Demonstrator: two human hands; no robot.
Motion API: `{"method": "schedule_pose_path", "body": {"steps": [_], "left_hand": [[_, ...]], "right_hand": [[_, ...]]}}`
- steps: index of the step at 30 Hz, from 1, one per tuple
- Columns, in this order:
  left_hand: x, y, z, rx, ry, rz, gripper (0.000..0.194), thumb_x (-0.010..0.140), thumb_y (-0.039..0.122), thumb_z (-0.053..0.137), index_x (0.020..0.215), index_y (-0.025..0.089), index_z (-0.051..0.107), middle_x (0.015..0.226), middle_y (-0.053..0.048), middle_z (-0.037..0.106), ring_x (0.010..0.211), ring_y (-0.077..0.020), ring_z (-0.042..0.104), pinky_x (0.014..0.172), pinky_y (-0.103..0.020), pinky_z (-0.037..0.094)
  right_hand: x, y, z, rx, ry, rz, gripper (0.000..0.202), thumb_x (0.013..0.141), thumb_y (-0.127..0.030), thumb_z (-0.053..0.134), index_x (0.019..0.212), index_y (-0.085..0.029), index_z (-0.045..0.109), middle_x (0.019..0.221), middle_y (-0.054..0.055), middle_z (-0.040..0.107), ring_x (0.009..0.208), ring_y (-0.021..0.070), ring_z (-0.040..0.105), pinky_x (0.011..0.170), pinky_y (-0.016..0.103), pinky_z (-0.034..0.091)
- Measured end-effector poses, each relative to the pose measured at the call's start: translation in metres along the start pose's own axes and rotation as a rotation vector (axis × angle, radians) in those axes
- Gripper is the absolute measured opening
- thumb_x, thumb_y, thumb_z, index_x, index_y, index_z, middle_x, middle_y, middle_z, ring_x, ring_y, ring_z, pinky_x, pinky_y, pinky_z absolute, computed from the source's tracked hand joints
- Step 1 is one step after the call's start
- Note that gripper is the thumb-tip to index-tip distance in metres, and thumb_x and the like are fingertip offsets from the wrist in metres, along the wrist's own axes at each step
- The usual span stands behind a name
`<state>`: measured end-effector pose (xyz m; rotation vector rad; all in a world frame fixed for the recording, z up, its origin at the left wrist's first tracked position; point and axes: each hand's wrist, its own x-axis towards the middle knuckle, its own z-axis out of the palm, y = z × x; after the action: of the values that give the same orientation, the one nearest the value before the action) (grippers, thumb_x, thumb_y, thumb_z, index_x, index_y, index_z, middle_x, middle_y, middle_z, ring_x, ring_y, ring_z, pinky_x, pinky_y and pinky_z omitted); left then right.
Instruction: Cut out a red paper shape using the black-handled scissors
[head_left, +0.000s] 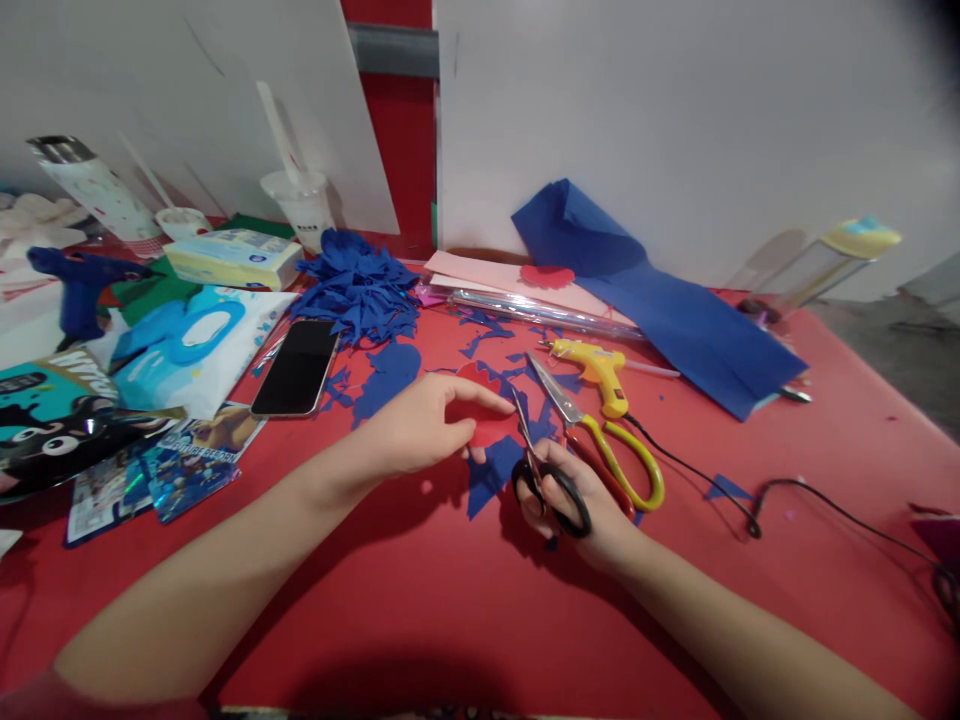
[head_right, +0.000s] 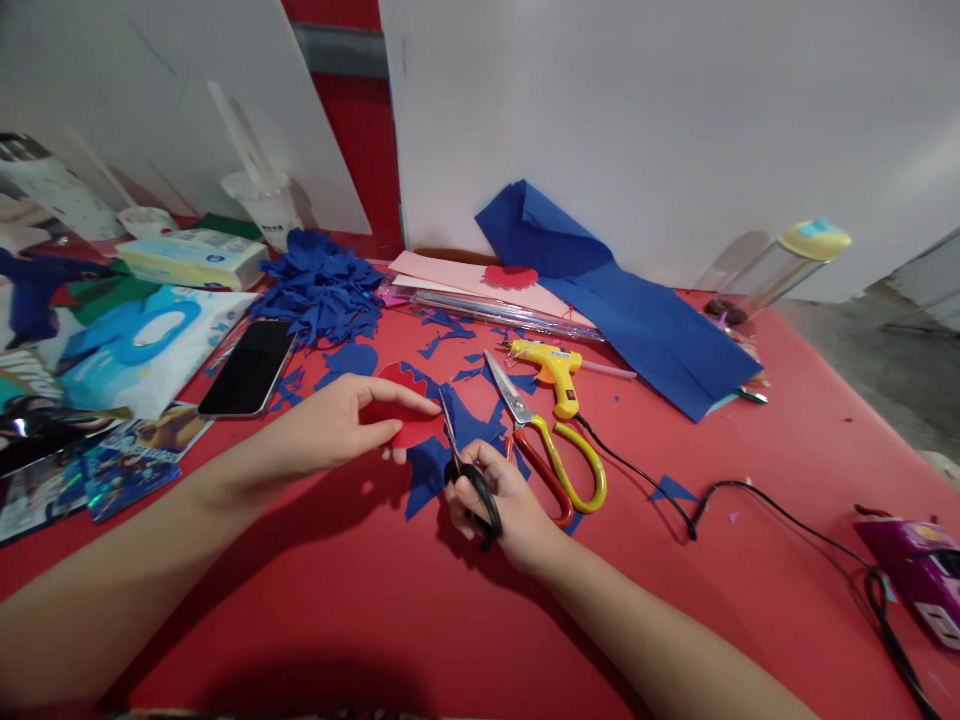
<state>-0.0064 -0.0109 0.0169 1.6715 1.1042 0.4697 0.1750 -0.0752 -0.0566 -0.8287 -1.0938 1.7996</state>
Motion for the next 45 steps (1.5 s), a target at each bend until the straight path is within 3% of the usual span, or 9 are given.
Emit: {"method": "schedule_pose_path", "body": {"steps": [8, 13, 15, 25, 45], "left_hand": [[-0.001, 0.000, -0.003, -0.003, -0.011, 0.026, 0.043, 0.064, 0.003, 0.042, 0.098, 0.016, 0.065, 0.101, -0.006, 0.068, 0.060, -0.0093, 0.064, 0.059, -0.020, 0.051], [-0.002, -0.001, -0.014, 0.080, -0.119, 0.035, 0.044, 0.064, 0.003, 0.041, 0.097, 0.017, 0.067, 0.065, -0.001, 0.068, 0.057, -0.0118, 0.063, 0.056, -0.020, 0.049], [-0.003, 0.000, -0.019, 0.111, -0.157, 0.037, 0.044, 0.063, 0.003, 0.041, 0.095, 0.018, 0.068, 0.059, 0.000, 0.067, 0.056, -0.0123, 0.063, 0.057, -0.021, 0.049], [-0.005, 0.000, -0.027, 0.115, -0.222, 0.034, 0.045, 0.060, 0.002, 0.042, 0.087, 0.021, 0.071, 0.082, 0.001, 0.072, 0.054, -0.0102, 0.065, 0.054, -0.017, 0.048], [-0.005, -0.001, -0.028, 0.168, -0.252, 0.103, 0.047, 0.060, 0.001, 0.041, 0.086, 0.023, 0.072, 0.078, 0.001, 0.072, 0.052, -0.0107, 0.064, 0.052, -0.018, 0.048]], "right_hand": [[-0.001, -0.005, 0.003, 0.026, -0.046, -0.012, 0.040, 0.073, -0.054, 0.060, 0.076, -0.022, 0.035, 0.057, -0.007, 0.045, 0.040, 0.0070, 0.038, 0.041, 0.020, 0.025], [-0.002, -0.007, 0.001, 0.044, -0.124, 0.029, 0.041, 0.073, -0.054, 0.059, 0.076, -0.022, 0.035, 0.058, -0.006, 0.046, 0.042, 0.0075, 0.038, 0.041, 0.021, 0.023], [-0.002, -0.006, -0.001, 0.044, -0.149, 0.048, 0.042, 0.072, -0.055, 0.060, 0.077, -0.022, 0.034, 0.058, -0.006, 0.046, 0.042, 0.0074, 0.038, 0.041, 0.021, 0.022], [-0.002, -0.001, -0.006, 0.005, -0.226, 0.088, 0.040, 0.074, -0.054, 0.059, 0.079, -0.022, 0.035, 0.059, -0.005, 0.049, 0.043, 0.0079, 0.040, 0.042, 0.021, 0.024], [-0.002, -0.002, -0.006, -0.031, -0.249, 0.089, 0.040, 0.074, -0.053, 0.059, 0.078, -0.021, 0.035, 0.059, -0.005, 0.048, 0.043, 0.0075, 0.041, 0.042, 0.021, 0.023]]}}
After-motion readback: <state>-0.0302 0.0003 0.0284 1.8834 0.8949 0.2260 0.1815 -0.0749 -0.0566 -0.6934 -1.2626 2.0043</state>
